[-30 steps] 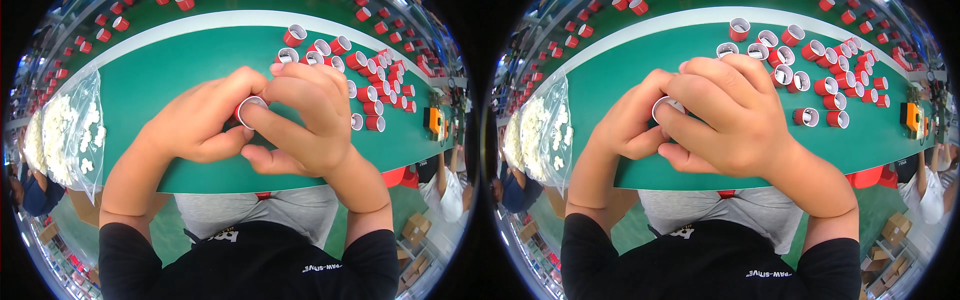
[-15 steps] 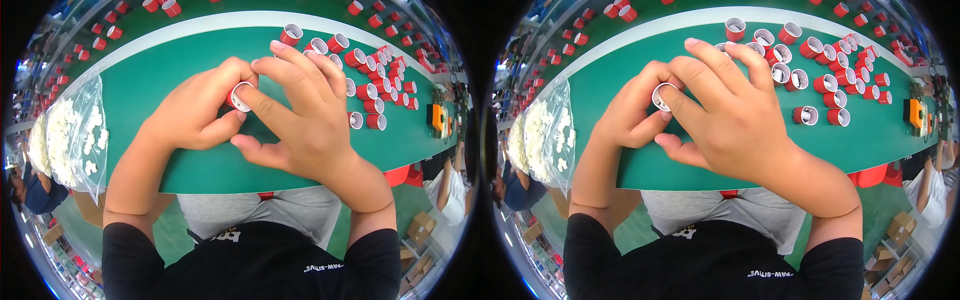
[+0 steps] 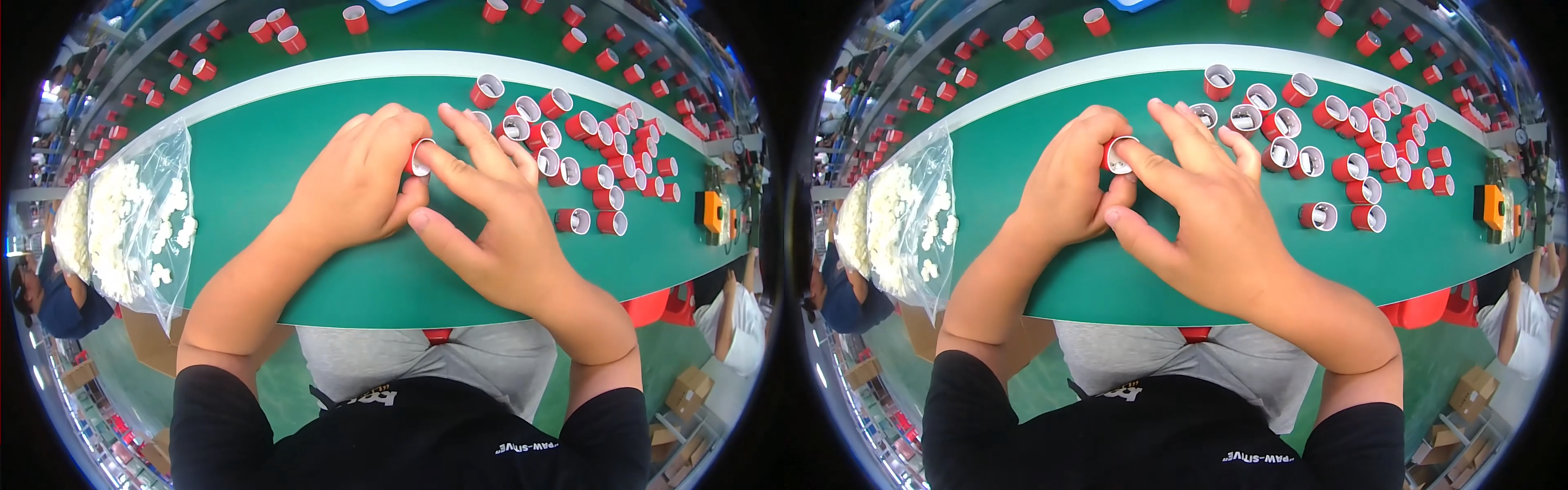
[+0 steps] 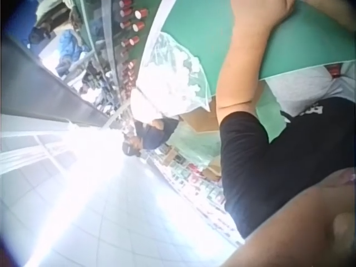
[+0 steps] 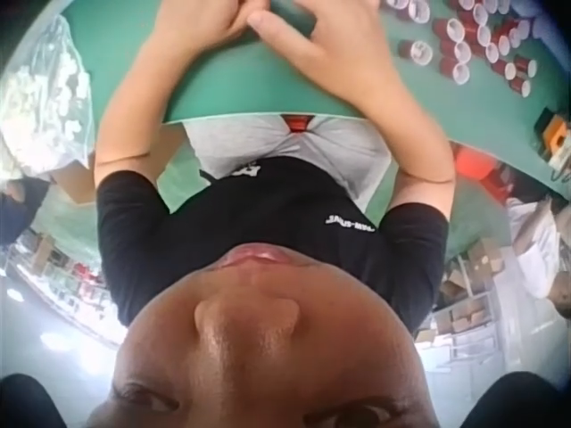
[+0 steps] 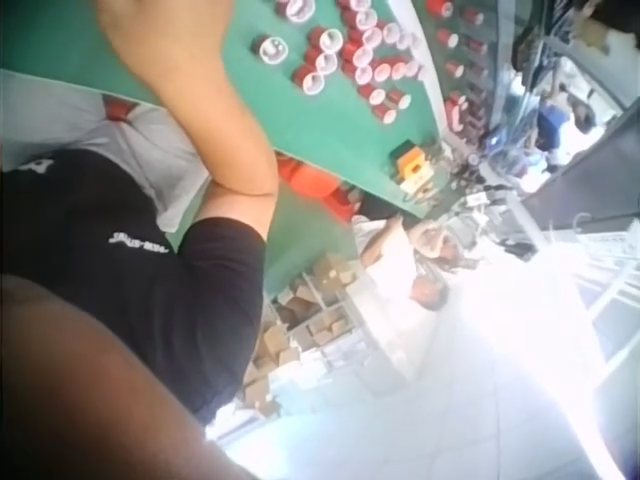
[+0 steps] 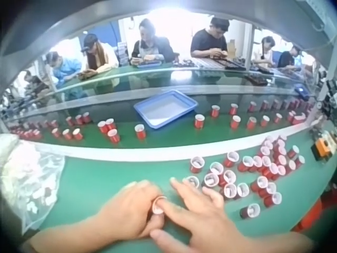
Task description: The person places small white plastic components into red cylindrical cups on an assembly line by hand.
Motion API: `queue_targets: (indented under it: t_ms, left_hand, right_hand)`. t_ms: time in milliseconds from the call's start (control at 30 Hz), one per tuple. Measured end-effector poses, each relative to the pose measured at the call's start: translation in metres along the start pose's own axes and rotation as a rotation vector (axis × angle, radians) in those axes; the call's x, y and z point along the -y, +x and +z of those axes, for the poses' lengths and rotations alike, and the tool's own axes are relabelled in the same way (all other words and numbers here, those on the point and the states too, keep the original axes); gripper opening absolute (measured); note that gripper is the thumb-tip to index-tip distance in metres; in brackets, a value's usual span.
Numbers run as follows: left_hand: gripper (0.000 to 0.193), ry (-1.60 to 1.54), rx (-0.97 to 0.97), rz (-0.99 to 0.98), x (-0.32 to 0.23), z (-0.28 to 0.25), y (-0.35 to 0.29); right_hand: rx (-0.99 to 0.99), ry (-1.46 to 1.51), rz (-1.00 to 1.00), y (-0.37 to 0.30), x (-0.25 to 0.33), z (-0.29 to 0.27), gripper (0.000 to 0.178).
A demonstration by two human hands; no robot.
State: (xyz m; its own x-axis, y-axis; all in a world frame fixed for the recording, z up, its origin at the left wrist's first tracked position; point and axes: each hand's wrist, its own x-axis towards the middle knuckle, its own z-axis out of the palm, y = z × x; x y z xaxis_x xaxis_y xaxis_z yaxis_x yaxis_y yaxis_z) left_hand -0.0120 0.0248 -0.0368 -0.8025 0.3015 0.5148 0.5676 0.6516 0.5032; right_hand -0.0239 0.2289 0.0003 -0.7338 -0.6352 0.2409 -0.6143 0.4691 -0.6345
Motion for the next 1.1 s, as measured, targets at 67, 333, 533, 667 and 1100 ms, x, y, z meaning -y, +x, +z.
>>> queue_targets:
  t_ms: [67, 333, 533, 667, 1100]
  left_hand:
    - [0.040, 0.017, -0.014, 0.002, 0.000, 0.000, 0.003]
    - [0.036, 0.136, 0.026, -0.012, -0.005, -0.001, 0.008]
    - [0.037, 0.103, 0.115, -0.111, -0.003, -0.006, 0.008]
    - [0.036, 0.141, 0.101, -0.076, 0.001, -0.004, 0.005]
    - [0.038, -0.027, -0.084, -0.076, 0.000, 0.005, 0.005]
  right_hand:
    - [-0.002, 0.004, 0.009, 0.001, -0.001, 0.000, 0.045]
    - [-0.167, -0.122, -0.076, 0.004, -0.004, 0.005, 0.031]
    - [-0.205, -0.069, -0.092, 0.007, -0.015, 0.007, 0.038]
    - [-0.174, -0.080, -0.106, 0.008, -0.019, 0.013, 0.039]
    - [-0.248, -0.097, -0.168, 0.020, -0.016, 0.012, 0.025]
